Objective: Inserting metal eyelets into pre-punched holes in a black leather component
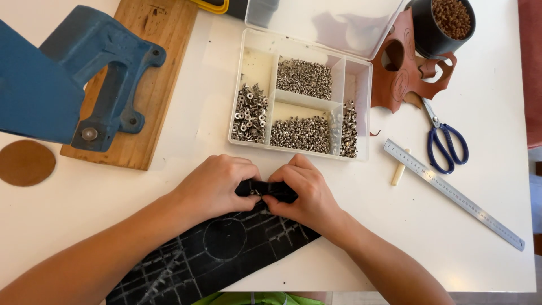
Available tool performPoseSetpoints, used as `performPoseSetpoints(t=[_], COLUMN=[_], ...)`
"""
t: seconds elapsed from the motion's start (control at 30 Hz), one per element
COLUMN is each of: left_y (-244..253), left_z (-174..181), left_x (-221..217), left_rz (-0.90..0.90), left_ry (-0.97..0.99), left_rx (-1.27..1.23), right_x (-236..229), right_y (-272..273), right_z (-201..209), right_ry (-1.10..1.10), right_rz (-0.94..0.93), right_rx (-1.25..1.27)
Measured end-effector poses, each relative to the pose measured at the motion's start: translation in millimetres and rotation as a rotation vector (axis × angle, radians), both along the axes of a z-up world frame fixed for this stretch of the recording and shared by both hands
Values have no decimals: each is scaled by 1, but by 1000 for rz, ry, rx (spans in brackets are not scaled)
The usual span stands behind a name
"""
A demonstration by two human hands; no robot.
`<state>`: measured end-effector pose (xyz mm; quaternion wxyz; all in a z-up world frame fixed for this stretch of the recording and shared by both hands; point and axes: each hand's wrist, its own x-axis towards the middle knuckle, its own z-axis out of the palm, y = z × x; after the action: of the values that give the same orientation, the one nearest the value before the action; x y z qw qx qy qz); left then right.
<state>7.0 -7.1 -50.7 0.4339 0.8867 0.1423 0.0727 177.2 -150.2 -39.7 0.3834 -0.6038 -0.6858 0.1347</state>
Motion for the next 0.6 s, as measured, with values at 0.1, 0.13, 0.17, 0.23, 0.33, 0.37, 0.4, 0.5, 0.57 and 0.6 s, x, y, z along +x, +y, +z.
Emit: performPoseSetpoints(t=[0.1, 0.13, 0.17, 0.23, 0.33, 0.37, 0.4, 0.5, 0.57, 0.6], left_y=[-2, -3, -4, -6, -7, -6, -5, 8, 10, 11], left_z=[5, 6, 7, 10, 13, 11, 10, 14, 12, 10], left_x=[0, 0, 0, -1, -2, -1, -1, -1, -2, -1], left_rz=[0, -2, 7, 15, 19, 33, 47, 118, 141, 163], left_ry=[-23, -23, -36, -47, -79, -71, -63, -28, -9, 11], left_rx=[18, 17, 32, 47, 68, 34, -1, -192, -209, -228], right_x=[0, -1, -1, -3, -6, -6, -6, -9, -6, -5], right_y=[0, 0, 0, -1, -3, -3, -4, 2, 1, 1], right_z=[1, 3, 4, 7, 13, 15, 17, 26, 19, 16], right_ry=[2, 2, -8, -18, -55, -91, -127, -241, -282, -324], right_rz=[10, 7, 10, 11, 0, 0, 1, -47, -57, -68], right_rx=[41, 40, 54, 68, 100, 115, 131, 212, 272, 330])
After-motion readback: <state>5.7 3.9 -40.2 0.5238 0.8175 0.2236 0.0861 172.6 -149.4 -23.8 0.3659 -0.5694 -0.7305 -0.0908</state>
